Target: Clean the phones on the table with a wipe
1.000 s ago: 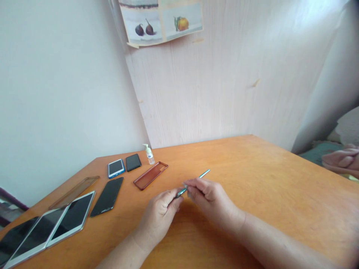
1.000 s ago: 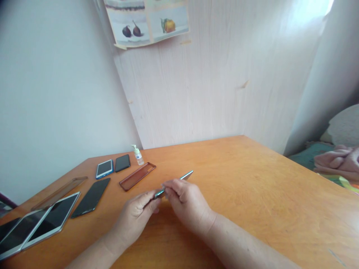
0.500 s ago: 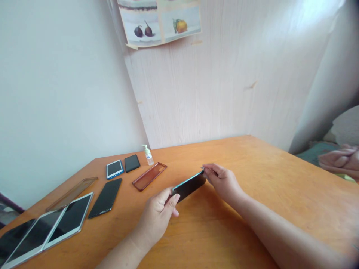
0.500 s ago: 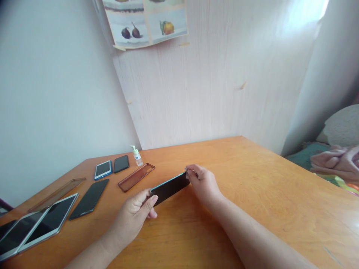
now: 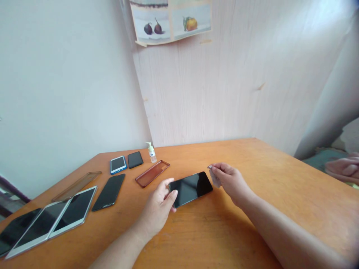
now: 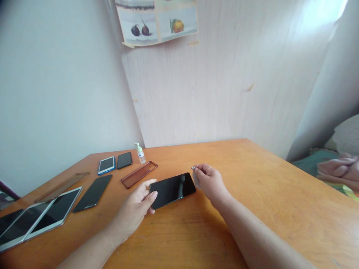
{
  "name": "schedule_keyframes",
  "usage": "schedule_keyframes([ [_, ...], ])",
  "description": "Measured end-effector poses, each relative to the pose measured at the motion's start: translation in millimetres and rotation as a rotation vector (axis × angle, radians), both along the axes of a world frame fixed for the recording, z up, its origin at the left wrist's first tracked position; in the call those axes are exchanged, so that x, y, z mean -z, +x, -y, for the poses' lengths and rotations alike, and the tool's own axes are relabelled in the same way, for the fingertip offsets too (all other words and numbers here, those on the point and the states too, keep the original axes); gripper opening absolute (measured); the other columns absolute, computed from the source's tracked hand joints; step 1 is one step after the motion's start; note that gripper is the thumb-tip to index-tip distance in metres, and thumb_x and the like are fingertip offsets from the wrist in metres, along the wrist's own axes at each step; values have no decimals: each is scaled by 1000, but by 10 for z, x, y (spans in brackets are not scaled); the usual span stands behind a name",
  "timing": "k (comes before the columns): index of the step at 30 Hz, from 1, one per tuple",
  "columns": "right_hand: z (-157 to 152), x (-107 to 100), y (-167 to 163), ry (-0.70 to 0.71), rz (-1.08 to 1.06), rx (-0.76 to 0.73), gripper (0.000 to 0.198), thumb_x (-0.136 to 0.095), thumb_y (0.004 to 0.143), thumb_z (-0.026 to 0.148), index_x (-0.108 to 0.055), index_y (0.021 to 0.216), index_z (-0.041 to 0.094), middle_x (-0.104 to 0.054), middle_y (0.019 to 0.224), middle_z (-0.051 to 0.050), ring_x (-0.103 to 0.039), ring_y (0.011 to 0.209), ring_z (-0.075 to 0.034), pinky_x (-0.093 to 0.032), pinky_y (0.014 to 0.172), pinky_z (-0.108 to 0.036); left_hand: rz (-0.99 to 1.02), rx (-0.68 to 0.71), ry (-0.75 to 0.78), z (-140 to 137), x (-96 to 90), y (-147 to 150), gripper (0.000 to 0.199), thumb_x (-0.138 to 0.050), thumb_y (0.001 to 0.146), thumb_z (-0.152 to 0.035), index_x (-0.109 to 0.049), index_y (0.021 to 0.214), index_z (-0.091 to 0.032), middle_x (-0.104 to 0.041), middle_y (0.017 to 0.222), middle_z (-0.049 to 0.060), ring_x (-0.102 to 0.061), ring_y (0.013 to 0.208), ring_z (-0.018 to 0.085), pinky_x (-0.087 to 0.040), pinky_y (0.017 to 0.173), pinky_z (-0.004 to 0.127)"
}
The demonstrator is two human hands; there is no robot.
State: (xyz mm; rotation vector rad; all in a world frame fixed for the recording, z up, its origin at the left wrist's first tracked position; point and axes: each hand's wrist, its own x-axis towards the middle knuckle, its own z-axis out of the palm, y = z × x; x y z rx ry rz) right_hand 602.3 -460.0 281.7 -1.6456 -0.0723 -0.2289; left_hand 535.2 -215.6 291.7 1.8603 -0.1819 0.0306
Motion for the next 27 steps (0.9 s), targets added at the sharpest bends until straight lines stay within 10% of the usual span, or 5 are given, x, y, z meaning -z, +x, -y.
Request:
schedule_keyframes([
  [12,-77,89,-32,-51,-68,-64,27,-57,81,46,-57,91,20,-69,74,-5,-58,57,-16,-39,45,-25,-93,143,-46,-18,-31,-33,65,-70,78,-28,-40,135,-18,-65,112,7,-62,99,19,-48,86,31],
  [27,19,70,-1,-612,132,34,15,-58,79,33,-67,75,22,-66,77,-4,-61,76,-21,-42,67,-31,77,-18,672,11,-117,-136,46,-81,61,-42,-60,97,-23,-64,79,-1,-61,69,20,-33,55,25],
])
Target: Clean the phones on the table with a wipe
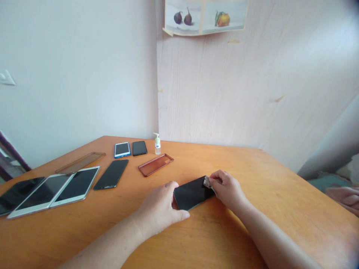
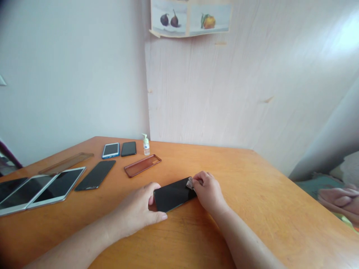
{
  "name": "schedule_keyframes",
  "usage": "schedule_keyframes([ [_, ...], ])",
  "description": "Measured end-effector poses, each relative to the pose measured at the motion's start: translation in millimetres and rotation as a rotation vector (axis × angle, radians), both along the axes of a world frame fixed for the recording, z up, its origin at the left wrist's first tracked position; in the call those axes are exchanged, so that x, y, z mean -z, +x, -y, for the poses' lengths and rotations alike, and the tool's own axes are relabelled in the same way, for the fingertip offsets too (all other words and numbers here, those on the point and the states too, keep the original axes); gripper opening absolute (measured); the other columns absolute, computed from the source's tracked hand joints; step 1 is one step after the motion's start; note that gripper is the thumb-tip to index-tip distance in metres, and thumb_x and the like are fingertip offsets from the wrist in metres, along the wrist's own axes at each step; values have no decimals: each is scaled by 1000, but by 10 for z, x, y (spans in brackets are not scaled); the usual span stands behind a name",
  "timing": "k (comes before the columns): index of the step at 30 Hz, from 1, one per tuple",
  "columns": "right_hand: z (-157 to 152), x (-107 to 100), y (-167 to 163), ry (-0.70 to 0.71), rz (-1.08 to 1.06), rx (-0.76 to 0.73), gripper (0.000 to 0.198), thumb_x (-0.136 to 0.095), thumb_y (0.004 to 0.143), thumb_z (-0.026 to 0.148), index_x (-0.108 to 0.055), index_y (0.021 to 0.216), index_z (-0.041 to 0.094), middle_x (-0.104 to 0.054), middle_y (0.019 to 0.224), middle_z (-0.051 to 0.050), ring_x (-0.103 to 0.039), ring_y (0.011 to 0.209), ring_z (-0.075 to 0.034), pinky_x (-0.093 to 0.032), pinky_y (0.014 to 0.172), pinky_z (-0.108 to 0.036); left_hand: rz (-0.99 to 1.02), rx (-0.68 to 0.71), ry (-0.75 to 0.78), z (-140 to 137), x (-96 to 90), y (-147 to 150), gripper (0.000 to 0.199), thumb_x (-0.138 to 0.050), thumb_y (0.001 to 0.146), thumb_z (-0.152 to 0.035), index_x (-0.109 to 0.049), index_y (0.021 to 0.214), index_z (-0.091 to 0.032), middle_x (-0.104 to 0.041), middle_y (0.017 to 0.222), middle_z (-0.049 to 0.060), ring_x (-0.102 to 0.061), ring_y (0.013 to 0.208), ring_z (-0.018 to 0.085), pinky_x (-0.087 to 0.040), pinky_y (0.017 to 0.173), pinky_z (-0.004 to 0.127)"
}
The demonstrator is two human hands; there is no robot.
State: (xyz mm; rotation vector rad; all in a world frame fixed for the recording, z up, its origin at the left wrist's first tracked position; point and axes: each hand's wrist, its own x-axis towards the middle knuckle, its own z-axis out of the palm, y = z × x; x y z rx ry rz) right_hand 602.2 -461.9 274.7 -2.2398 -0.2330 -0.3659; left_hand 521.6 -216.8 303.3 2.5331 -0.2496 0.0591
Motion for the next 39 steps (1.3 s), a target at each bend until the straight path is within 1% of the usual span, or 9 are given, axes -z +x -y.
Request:
schedule_keyframes([
  [5,-13,-14,-42,-116,22,-112,19,-54,79,24,-71,87,23,-68,83,-2,-62,79,-20,-44,69,-29,44,-38,107,22,5,-19,48,-83,56,-52,-62,89,-23,-67,78,1,-63,69,23,-31,54,27],
  [13,-6,20,-49,-265,96,-161,27,-47,82,17,-73,86,22,-68,92,-6,-64,86,-21,-48,78,-32,109,-45,162,34,31,-41,58,-82,52,-64,-65,88,-23,-73,82,7,-68,79,33,-41,72,37],
  [18,-295,-102,-399,-507,187,-309,35,-43,94,20,-70,115,20,-71,111,-11,-64,103,-25,-49,92,-38,112,-25,173,50,48,-44,58,-81,52,-67,-65,86,-23,-72,84,7,-67,81,33,-41,75,40],
  [22,-506,-161,-734,-677,196,-476,42,-43,97,24,-59,136,19,-57,141,-11,-51,131,-30,-43,105,-47,161,-34,197,61,46,-57,49,-79,57,-60,-65,84,-22,-70,91,10,-64,89,33,-41,79,41],
  [26,-432,-131,-695,-683,185,-503,42,-40,98,25,-59,136,19,-54,143,-12,-45,137,-29,-36,113,-53,158,-31,213,56,37,-72,55,-81,51,-65,-66,83,-21,-65,97,10,-60,96,34,-42,81,41],
  [29,-247,-73,-449,-697,110,-368,44,-38,101,31,-56,139,20,-50,146,-13,-40,140,-31,-29,113,-61,146,-18,189,44,40,-74,63,-83,47,-68,-66,87,-21,-63,100,10,-59,97,35,-44,80,42],
  [33,-141,-21,-279,-779,10,-217,49,-33,102,34,-50,144,15,-42,151,-17,-38,141,-33,-30,112,-63,152,15,142,34,70,-55,64,-83,55,-58,-64,103,-20,-62,104,10,-57,100,35,-44,84,43],
  [36,-283,-60,-431,-756,80,-280,48,-36,102,34,-52,142,15,-45,150,-16,-39,140,-30,-31,115,-55,156,20,106,34,97,-40,65,-82,58,-48,-59,111,-18,-63,105,11,-58,100,34,-45,86,42],
  [39,-478,-155,-663,-719,110,-474,46,-38,102,33,-50,143,19,-48,149,-12,-40,140,-28,-27,118,-54,173,32,86,38,109,-37,57,-76,64,-42,-57,112,-18,-63,104,11,-58,99,32,-45,84,41],
])
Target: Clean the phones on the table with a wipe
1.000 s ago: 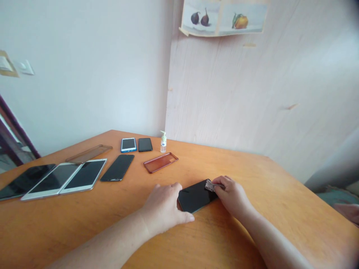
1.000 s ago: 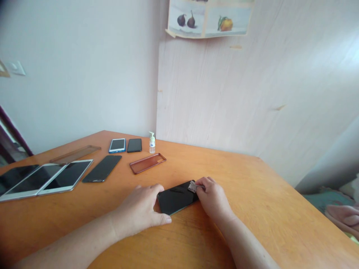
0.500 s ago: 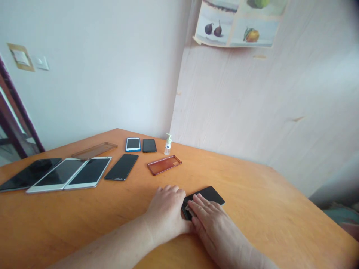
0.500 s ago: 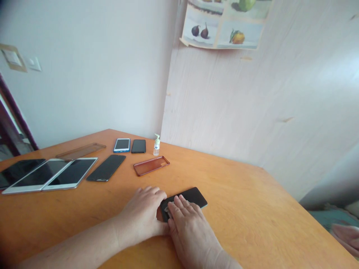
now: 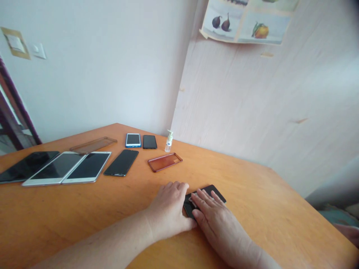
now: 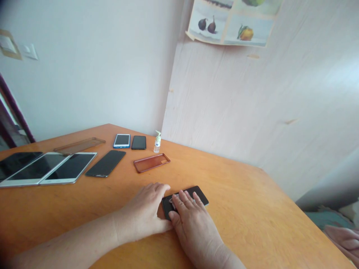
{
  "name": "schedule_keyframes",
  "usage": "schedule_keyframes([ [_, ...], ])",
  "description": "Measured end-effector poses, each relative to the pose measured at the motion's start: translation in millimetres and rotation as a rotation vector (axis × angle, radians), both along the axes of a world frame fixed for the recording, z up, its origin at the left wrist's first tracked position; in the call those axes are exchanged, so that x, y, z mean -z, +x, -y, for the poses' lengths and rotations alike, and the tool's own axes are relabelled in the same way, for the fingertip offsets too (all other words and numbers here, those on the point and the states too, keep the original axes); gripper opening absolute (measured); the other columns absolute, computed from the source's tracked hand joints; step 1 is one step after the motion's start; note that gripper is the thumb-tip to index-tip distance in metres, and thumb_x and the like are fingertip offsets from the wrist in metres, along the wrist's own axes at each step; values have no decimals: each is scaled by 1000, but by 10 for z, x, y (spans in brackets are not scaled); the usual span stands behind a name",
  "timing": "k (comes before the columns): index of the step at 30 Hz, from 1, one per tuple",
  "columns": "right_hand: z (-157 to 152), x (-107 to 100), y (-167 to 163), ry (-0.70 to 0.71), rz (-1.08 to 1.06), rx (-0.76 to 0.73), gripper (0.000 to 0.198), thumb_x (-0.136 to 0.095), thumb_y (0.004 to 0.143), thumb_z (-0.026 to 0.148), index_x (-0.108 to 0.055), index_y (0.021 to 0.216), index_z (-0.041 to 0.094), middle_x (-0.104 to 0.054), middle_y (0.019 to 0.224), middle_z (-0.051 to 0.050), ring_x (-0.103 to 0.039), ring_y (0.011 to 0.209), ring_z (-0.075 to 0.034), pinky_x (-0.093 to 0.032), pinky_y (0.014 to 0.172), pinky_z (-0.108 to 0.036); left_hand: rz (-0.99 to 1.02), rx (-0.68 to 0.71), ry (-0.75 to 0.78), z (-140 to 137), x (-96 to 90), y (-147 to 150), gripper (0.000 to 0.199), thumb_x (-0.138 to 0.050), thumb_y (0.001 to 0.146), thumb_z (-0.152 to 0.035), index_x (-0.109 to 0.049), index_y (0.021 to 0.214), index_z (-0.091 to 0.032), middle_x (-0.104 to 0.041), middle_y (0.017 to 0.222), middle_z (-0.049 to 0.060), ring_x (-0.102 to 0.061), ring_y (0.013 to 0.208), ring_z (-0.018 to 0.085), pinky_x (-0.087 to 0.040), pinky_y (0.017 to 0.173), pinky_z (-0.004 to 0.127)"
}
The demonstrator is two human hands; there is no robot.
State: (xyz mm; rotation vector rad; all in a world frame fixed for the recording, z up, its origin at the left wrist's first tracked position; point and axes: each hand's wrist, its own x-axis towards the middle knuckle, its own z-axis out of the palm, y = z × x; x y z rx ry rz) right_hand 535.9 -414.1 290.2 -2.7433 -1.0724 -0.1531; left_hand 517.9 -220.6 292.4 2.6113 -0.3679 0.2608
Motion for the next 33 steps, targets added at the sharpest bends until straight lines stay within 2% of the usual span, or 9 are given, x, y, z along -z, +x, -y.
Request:
schedule_keyframes([
  [4,-18,-56,-7,-7,-20,-50,42,-35,103,31,-51,141,23,-50,148,-7,-36,142,-28,-18,119,-60,6,6,8,4,-8,-10,52,-73,65,-37,-56,110,-19,-63,104,10,-58,99,31,-45,84,40],
  [7,175,11,239,-18,26,141,43,-32,104,36,-58,135,23,-50,147,-9,-32,144,-32,-19,115,-66,-16,9,16,3,-25,-15,62,-78,60,-42,-55,112,-19,-62,107,11,-57,102,32,-45,87,41],
  [11,333,79,412,-15,91,307,46,-35,103,40,-61,133,18,-51,145,-16,-42,137,-35,-32,111,-61,-35,23,35,-2,-37,-8,66,-80,59,-45,-54,114,-18,-62,110,11,-56,105,33,-46,90,43],
  [15,115,-31,125,-16,58,75,44,-38,102,41,-56,139,24,-56,142,-9,-48,134,-29,-29,115,-57,-16,24,44,-5,-18,5,59,-75,61,-41,-54,112,-19,-62,107,10,-57,101,31,-47,88,41],
  [19,-56,-121,-67,-49,-33,-118,45,-32,104,43,-46,146,33,-46,151,-2,-34,143,-27,-15,118,-63,17,38,46,-4,0,5,44,-68,66,-36,-55,105,-20,-62,102,9,-57,97,29,-47,83,39],
  [21,7,-82,41,-64,-38,-33,48,-30,104,47,-46,146,31,-45,151,-3,-29,145,-29,-13,117,-65,16,35,41,0,-1,-2,46,-69,65,-40,-55,104,-19,-62,102,9,-57,96,29,-47,82,40],
  [25,251,72,366,-104,-14,304,56,-27,103,52,-45,147,23,-43,153,-7,-21,147,-34,-11,114,-71,7,32,50,6,-14,-13,56,-74,61,-43,-54,108,-18,-62,106,10,-56,98,30,-47,86,41],
  [27,285,89,383,-114,-21,342,57,-26,103,52,-42,149,22,-40,154,-8,-19,148,-34,-9,114,-71,7,36,55,6,-18,-11,56,-74,61,-43,-54,108,-18,-62,106,10,-56,99,30,-47,86,41],
  [33,-5,-106,-49,-79,-198,-79,52,-28,103,53,-25,154,40,-21,161,3,-11,150,-27,-6,116,-67,10,46,36,-11,-21,5,45,-69,68,-48,-54,100,-20,-62,102,10,-57,95,29,-47,81,40],
])
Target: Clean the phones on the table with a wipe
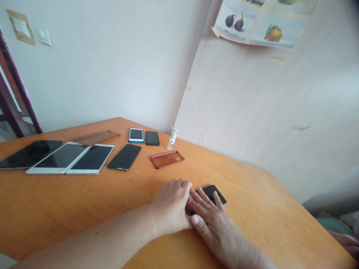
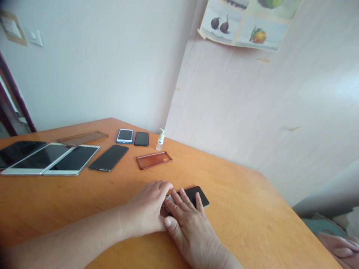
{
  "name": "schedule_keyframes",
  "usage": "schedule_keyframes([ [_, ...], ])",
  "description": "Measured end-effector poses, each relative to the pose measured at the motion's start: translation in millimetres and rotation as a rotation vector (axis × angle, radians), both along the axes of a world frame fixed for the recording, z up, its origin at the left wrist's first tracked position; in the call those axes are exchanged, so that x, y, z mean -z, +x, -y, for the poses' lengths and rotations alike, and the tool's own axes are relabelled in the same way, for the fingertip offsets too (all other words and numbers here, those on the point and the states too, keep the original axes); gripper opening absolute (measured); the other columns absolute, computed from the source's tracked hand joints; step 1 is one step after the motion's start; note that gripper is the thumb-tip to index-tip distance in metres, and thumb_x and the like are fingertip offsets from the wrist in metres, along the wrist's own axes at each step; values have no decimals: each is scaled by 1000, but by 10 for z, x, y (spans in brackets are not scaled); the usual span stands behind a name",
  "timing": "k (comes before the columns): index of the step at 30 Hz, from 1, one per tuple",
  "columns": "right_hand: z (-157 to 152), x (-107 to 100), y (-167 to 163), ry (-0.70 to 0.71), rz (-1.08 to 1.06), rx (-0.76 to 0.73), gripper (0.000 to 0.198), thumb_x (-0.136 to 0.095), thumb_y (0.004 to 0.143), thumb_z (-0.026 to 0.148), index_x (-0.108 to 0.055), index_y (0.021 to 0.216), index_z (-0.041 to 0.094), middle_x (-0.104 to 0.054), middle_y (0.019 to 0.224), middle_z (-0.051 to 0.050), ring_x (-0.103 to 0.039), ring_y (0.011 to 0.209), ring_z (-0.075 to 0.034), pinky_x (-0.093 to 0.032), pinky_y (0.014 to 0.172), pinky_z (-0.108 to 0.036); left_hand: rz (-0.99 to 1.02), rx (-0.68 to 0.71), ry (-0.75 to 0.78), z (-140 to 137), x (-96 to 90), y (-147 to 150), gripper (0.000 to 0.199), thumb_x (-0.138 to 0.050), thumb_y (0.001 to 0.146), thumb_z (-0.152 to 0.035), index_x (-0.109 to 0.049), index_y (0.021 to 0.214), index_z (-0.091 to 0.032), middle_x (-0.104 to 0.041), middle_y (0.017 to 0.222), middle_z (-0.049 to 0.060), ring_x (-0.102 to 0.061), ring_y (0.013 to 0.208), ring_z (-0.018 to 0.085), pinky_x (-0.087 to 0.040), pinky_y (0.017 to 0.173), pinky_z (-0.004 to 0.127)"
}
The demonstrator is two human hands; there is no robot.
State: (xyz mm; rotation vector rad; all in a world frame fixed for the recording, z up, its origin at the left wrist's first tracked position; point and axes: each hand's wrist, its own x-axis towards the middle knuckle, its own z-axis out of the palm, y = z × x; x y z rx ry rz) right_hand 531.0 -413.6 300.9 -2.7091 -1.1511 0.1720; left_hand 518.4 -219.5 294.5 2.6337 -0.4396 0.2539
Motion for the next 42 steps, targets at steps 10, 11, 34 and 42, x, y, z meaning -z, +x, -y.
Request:
schedule_keyframes([
  [10,386,190,378,-141,151,467,62,-23,102,56,-33,153,23,-33,158,-6,-7,149,-35,-6,112,-73,-9,-15,33,10,-6,-1,61,-78,60,-48,-54,109,-19,-62,108,10,-56,100,31,-47,88,42],
  [11,348,157,311,-126,142,412,62,-23,102,57,-33,153,24,-31,158,-6,-6,149,-34,-6,113,-72,-4,-17,34,10,-2,0,59,-77,61,-48,-55,108,-19,-62,107,10,-57,99,31,-47,87,42],
  [34,166,-179,-168,-57,-96,-26,61,-38,100,52,-34,152,20,-29,156,-9,-25,145,-32,-17,119,-60,19,-14,45,-16,20,18,51,-76,65,-45,-57,106,-21,-62,104,8,-56,100,30,-45,87,40],
  [42,414,-78,12,-164,44,279,66,-34,100,52,-40,149,8,-32,154,-17,-26,145,-31,-24,119,-55,4,3,41,-34,12,29,58,-81,60,-50,-58,105,-22,-60,104,7,-56,98,29,-45,85,38],
])
